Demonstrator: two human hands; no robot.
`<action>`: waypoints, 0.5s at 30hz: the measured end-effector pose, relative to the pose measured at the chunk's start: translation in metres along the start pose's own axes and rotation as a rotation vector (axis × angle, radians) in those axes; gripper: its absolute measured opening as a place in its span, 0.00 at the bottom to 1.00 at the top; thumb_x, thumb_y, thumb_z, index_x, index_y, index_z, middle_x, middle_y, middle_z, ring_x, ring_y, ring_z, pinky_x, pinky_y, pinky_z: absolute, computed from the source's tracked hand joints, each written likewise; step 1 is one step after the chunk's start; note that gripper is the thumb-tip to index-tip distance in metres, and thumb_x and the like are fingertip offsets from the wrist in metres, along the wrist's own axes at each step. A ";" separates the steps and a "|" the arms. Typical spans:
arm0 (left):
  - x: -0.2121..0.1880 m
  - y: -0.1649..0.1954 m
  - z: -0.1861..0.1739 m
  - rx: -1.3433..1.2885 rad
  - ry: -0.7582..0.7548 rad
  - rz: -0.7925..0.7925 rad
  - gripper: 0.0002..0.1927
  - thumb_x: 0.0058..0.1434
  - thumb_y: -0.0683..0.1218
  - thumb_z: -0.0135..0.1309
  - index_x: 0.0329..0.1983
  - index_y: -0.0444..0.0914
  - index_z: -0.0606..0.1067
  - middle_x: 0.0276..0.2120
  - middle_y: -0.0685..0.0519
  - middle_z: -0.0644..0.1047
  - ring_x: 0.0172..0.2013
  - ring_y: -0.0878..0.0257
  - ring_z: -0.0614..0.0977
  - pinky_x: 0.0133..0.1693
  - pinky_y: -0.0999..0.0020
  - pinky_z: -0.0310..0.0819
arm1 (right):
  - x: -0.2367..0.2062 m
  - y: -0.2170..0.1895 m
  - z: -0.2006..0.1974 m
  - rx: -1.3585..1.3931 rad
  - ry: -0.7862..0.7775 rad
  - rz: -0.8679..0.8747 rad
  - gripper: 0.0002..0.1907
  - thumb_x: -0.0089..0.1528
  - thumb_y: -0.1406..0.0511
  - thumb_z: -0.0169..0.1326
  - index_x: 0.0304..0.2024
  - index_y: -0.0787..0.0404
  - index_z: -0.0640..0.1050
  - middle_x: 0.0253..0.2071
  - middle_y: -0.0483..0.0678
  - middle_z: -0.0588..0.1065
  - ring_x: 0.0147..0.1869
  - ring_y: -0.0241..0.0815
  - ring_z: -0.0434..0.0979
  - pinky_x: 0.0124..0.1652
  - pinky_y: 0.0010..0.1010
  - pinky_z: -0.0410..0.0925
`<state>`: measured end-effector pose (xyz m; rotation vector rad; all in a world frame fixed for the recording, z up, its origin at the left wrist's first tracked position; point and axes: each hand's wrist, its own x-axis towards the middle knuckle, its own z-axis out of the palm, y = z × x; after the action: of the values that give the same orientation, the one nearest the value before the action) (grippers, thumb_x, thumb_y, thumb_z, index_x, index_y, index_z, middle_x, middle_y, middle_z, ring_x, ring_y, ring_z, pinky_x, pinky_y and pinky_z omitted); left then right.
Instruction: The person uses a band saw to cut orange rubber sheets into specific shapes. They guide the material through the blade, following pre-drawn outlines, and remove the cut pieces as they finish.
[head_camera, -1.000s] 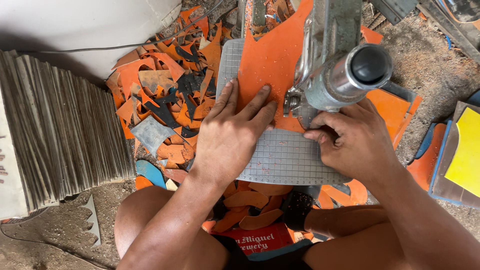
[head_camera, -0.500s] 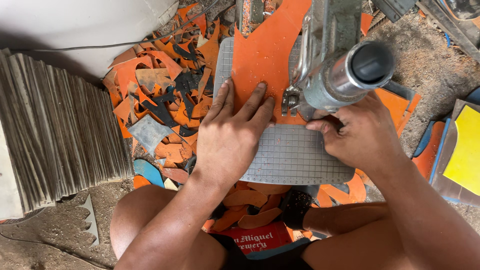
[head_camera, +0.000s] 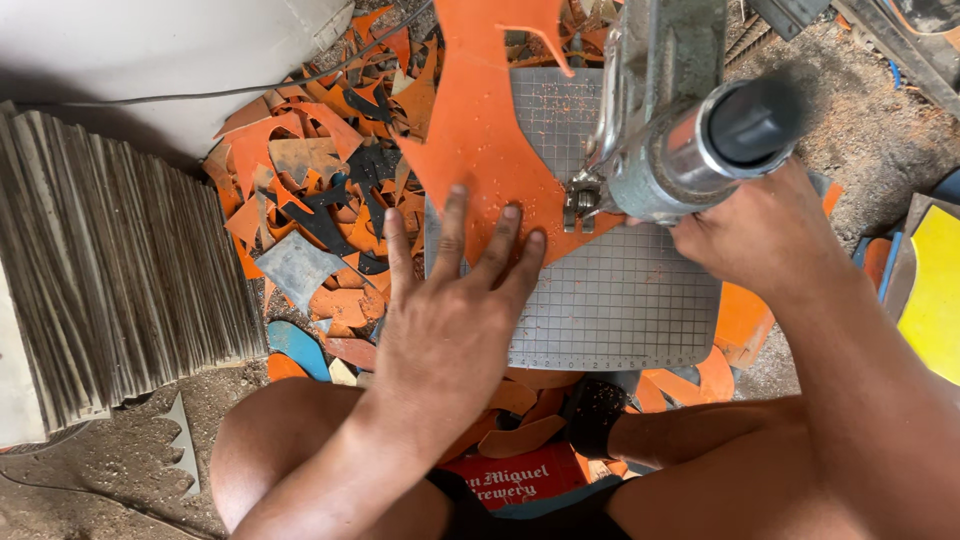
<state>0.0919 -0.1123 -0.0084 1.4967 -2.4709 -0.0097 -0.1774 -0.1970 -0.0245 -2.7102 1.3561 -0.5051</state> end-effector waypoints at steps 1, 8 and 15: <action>-0.001 -0.006 -0.002 -0.018 -0.041 0.033 0.24 0.59 0.39 0.52 0.61 0.40 0.76 0.62 0.48 0.76 0.67 0.45 0.71 0.63 0.29 0.54 | 0.001 0.004 0.001 -0.054 0.045 -0.058 0.19 0.46 0.72 0.64 0.41 0.64 0.81 0.43 0.56 0.79 0.46 0.58 0.80 0.45 0.46 0.73; 0.003 -0.027 0.005 -0.285 -0.070 0.043 0.27 0.54 0.53 0.58 0.59 0.44 0.78 0.63 0.52 0.74 0.66 0.53 0.70 0.68 0.44 0.56 | 0.000 0.021 0.011 0.005 -0.064 0.178 0.21 0.50 0.64 0.72 0.42 0.63 0.80 0.41 0.55 0.79 0.45 0.55 0.80 0.43 0.44 0.73; 0.006 -0.032 0.011 -0.343 -0.041 0.080 0.29 0.53 0.55 0.59 0.60 0.45 0.77 0.66 0.53 0.71 0.69 0.53 0.67 0.70 0.46 0.55 | 0.001 0.028 0.015 0.062 -0.067 0.235 0.18 0.52 0.65 0.71 0.41 0.62 0.80 0.40 0.54 0.79 0.44 0.52 0.81 0.42 0.42 0.73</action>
<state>0.1146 -0.1343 -0.0217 1.2634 -2.4046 -0.4300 -0.1934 -0.2158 -0.0441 -2.4519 1.5853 -0.4237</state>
